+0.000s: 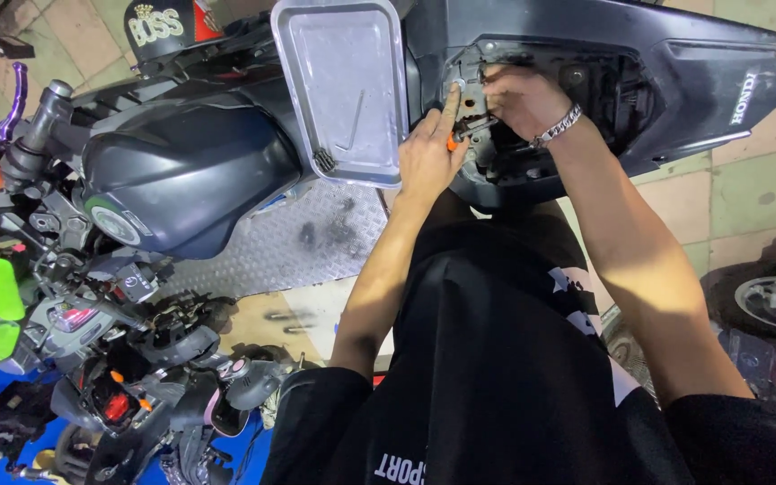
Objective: Assembling the seat area of a motorcycle by connecting wires and fastening components with a screwdriver.
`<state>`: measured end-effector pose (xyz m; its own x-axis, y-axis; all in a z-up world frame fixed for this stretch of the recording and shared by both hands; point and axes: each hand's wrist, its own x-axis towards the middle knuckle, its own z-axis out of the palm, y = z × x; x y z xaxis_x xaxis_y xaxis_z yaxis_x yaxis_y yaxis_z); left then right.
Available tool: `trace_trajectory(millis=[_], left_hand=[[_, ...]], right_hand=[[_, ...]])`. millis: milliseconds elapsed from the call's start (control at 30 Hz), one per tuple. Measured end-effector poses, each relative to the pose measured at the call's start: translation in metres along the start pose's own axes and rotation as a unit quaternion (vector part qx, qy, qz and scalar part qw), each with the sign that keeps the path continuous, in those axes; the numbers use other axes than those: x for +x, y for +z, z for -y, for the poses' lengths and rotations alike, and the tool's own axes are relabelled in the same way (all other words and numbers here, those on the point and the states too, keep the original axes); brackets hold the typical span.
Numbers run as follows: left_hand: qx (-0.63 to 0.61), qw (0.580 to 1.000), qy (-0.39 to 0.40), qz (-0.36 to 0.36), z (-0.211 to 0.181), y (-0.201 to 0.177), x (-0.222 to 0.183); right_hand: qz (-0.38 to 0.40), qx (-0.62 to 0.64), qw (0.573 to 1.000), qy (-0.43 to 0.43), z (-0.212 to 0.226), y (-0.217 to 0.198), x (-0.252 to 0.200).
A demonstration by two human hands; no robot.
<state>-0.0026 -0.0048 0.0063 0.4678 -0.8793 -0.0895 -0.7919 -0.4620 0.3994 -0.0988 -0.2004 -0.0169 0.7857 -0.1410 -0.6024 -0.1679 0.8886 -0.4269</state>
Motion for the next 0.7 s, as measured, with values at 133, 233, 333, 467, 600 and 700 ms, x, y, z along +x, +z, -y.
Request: trace_trajectory(millis=[133,233,333,467,600,700], left_hand=[[0.004,1.0,0.003,0.008,0.0,0.0,0.0],[0.003,1.0,0.005,0.004,0.001,0.002,0.0],[0.007,1.0,0.004,0.004,0.0,0.002,0.0],[-0.006,1.0,0.004,0.005,-0.004,-0.001,0.0],[-0.01,1.0,0.001,0.009,-0.002,0.004,0.0],[-0.006,1.0,0.014,-0.005,0.0,0.008,0.0]], right_hand=[[-0.026,-0.022,0.998,0.05,0.009,0.011,0.0],[-0.03,-0.046,0.997,0.05,0.011,0.01,0.003],[-0.023,-0.039,0.997,0.057,0.007,0.002,0.009],[0.047,-0.049,0.995,0.066,0.017,0.01,0.002],[0.015,-0.031,0.995,0.095,0.019,0.014,0.003],[-0.087,-0.048,0.989,0.105,0.012,0.013,0.011]])
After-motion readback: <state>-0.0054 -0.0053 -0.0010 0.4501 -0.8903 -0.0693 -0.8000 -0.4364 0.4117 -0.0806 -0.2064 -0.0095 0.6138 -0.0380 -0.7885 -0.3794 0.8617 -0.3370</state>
